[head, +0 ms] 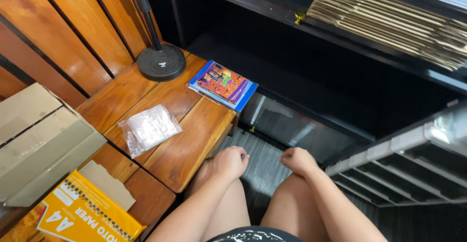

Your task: The person sits on the floor and organizes stationery items on a low wooden bench. They pick up plastic sleeves, a blue box, and small colorful packages, placing them onto a black shelf unit.

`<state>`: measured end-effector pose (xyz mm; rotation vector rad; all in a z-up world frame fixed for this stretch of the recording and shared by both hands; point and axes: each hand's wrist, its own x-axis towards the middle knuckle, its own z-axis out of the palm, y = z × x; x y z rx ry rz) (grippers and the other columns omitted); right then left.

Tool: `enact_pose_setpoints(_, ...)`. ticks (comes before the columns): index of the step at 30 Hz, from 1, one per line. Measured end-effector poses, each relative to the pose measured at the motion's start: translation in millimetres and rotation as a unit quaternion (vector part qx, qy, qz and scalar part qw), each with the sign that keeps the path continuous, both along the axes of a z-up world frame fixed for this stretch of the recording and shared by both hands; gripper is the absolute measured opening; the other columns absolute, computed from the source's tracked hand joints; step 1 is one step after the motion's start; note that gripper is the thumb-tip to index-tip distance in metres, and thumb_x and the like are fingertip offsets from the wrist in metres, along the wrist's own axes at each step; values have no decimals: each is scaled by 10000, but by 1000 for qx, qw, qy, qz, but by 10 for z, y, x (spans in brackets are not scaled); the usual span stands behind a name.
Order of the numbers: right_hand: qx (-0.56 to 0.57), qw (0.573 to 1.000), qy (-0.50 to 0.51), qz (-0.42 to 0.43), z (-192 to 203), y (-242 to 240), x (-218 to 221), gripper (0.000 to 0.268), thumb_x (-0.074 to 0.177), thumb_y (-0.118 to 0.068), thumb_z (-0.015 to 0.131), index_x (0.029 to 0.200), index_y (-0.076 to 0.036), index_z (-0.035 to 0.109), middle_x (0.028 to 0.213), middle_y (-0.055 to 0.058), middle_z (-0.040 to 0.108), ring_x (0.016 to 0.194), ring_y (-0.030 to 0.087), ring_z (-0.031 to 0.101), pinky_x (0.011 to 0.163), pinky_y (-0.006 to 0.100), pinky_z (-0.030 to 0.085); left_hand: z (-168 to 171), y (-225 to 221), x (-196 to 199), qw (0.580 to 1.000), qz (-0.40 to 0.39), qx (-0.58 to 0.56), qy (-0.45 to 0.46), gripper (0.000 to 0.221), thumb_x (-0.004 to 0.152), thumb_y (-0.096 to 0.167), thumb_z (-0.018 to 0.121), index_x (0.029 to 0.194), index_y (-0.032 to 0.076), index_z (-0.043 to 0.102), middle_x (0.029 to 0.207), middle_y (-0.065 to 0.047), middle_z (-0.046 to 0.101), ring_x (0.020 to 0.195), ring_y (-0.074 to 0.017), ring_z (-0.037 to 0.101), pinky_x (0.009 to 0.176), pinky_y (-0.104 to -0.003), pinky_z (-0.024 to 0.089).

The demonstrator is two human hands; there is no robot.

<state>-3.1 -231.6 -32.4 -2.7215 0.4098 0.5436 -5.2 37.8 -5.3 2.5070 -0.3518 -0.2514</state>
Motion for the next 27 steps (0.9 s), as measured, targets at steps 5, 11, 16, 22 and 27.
enact_pose_setpoints(5,413,893,-105,-144,-364,583,521,279,844,-118,780,1105,-17,777,902,172,798,784,230,768,728,339,655,-187,-23,71,997,12,-57,-57,203,915,282,616,941,176,787,932,-96,752,981,-341,719,872,-480,587)
enact_pose_setpoints(11,629,723,-117,-260,-269,1271,1092,365,996,-197,695,1310,-36,605,952,127,750,828,178,751,788,311,649,-523,-3,279,959,56,-181,-212,68,858,245,711,882,249,774,884,32,740,928,-219,740,846,-348,596)
enact_pose_setpoints(16,661,673,-153,-295,-437,1435,1458,318,997,-193,730,1215,-15,582,841,74,676,812,177,740,833,332,650,-392,319,632,901,127,-239,-340,89,817,163,755,883,215,729,951,1,697,992,-243,719,873,-385,568)
enact_pose_setpoints(22,630,669,-203,-337,-413,1522,1532,224,954,-158,774,1044,-14,628,753,83,599,722,207,731,740,331,669,-63,494,988,901,189,-156,-357,160,797,214,796,949,199,749,1130,-28,689,1054,-278,718,901,-406,569)
enact_pose_setpoints(27,629,670,-219,-327,-643,1466,1719,181,925,-86,783,981,-12,627,768,92,629,692,203,728,701,322,668,-79,346,1182,896,166,-161,-379,204,774,153,800,974,160,760,1220,-84,667,1130,-337,684,956,-445,552)
